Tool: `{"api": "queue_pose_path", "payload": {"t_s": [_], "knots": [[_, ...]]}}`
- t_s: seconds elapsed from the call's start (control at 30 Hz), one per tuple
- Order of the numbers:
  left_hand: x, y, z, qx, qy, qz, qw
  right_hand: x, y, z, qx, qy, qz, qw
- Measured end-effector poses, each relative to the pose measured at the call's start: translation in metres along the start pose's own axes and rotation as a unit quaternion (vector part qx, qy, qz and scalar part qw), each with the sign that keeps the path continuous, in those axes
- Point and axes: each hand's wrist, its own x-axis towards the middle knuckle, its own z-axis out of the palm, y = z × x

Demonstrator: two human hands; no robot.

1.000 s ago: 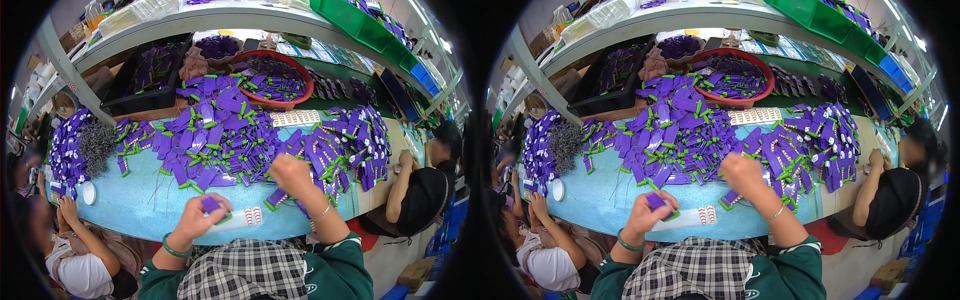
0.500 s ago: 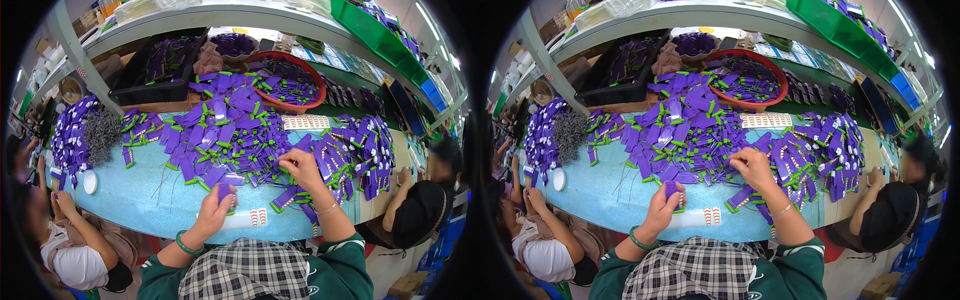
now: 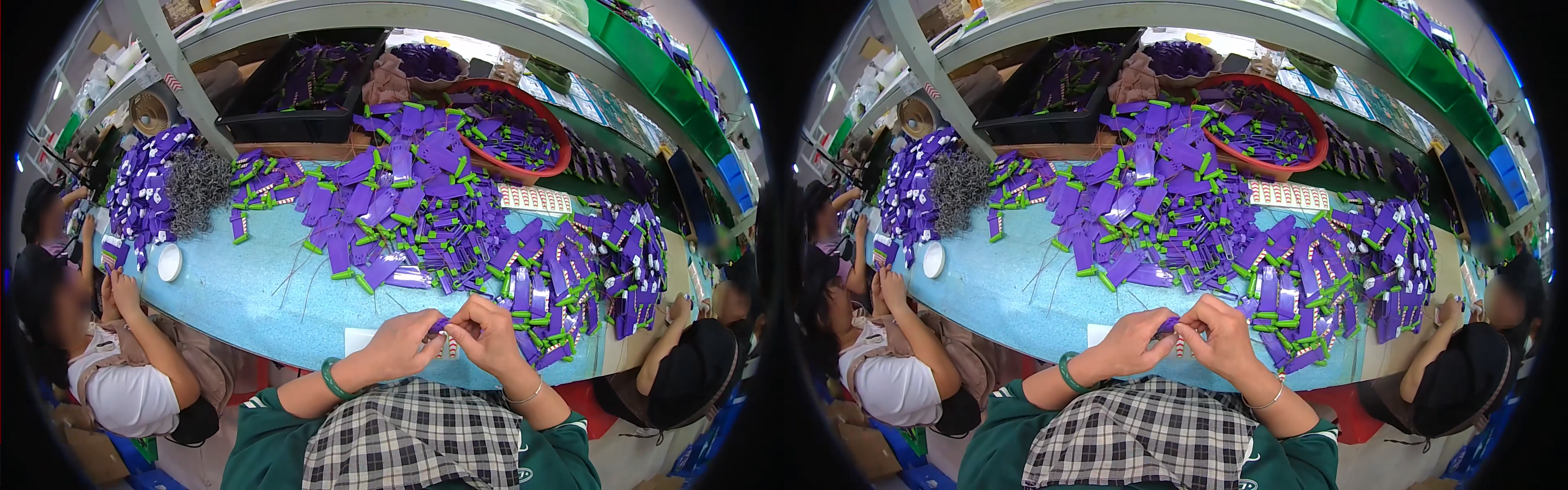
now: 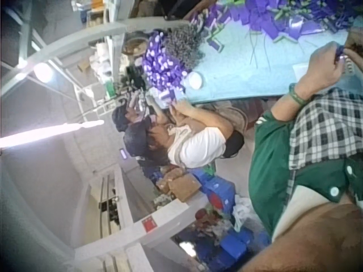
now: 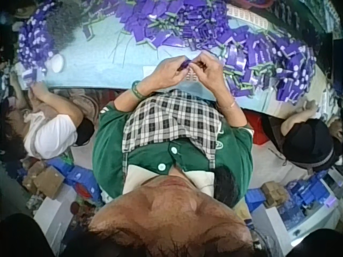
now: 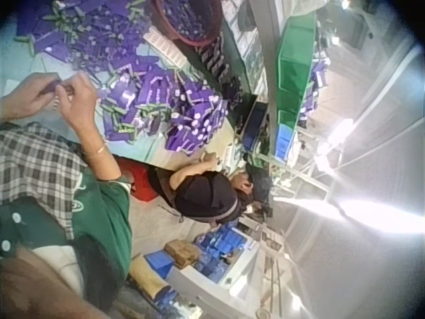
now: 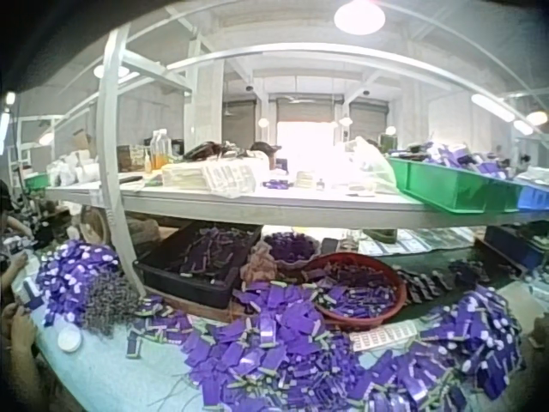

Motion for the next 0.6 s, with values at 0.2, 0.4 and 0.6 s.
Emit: {"api": "queue_pose_path", "payload": {"t_s": [0.2,0.4,0.6], "knots": [[0.001,-0.003,0.001,0.019,-0.036,-0.014,0.999,-0.001,0.006,0.005,-0.006,0.010,-0.021,1.000],[-0.004,-0.007,0.005,-0.036,-0.077,-0.034,0.996,-0.009,0.012,0.013,0.037,-0.011,0.005,0.999],[-0.004,0.002,-0.001,-0.185,-0.053,-0.128,0.973,-0.010,0.025,0.025,0.190,-0.006,0.091,0.978]]}}
